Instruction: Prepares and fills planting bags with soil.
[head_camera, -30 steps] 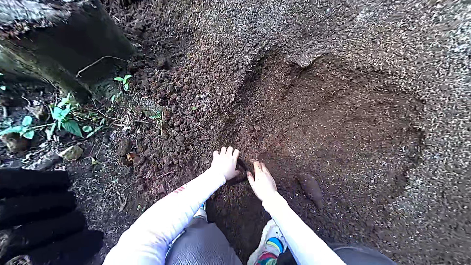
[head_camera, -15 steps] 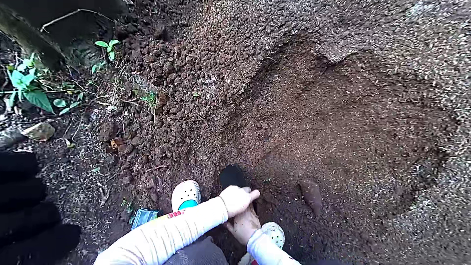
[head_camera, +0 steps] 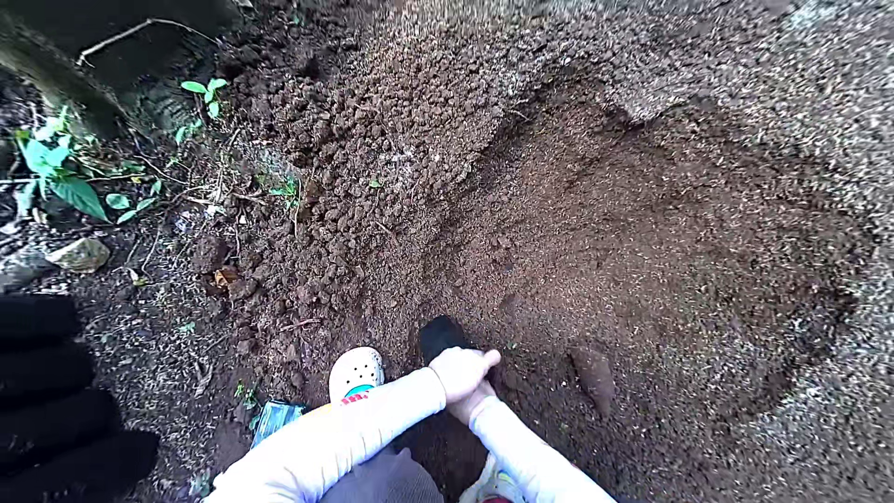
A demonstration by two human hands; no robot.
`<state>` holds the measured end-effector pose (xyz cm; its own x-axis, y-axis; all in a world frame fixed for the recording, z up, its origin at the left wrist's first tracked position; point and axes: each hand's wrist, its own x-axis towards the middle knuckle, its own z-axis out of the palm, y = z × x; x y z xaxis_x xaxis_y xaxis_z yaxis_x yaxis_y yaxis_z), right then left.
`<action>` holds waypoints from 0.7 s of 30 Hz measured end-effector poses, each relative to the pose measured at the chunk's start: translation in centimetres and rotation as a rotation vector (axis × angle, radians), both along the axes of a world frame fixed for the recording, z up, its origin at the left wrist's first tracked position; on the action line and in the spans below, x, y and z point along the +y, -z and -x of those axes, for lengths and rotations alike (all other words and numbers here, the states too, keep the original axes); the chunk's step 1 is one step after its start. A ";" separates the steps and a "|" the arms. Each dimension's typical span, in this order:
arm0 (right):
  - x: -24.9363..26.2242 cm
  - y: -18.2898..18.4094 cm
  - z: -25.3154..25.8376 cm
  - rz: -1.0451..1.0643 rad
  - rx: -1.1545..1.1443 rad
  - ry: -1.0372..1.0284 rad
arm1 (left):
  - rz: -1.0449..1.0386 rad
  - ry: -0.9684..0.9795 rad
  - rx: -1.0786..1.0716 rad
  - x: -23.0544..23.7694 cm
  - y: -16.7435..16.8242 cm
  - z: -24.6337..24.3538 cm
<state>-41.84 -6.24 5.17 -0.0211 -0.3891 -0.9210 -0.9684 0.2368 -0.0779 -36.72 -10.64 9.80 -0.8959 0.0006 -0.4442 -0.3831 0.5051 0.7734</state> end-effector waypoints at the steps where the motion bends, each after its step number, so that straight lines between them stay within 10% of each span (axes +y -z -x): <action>1: 3.1 -0.4 1.6 0.415 -0.009 0.038 | -0.011 -0.122 -0.006 -1.3 -0.7 -0.1; 4: 3.5 -6.4 4.1 0.482 -0.128 0.050 | -0.040 -0.405 -0.068 -4.6 -2.1 -2.3; 9: 3.9 -7.8 6.2 0.781 -0.134 -0.138 | 0.274 -0.340 -0.465 -6.3 -3.5 -4.2; 16: 3.6 -9.7 6.0 0.794 -0.072 -0.203 | 0.509 0.092 0.213 -6.3 0.3 1.6; 21: 5.8 -11.2 6.9 0.800 0.019 -0.077 | 0.472 0.336 0.220 -6.6 -0.7 0.9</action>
<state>-48.69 -0.44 16.33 0.0200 -0.9319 -0.3621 -0.9827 0.0484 -0.1786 -37.64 -17.21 10.49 -0.9515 0.1467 -0.2704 -0.0012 0.8773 0.4800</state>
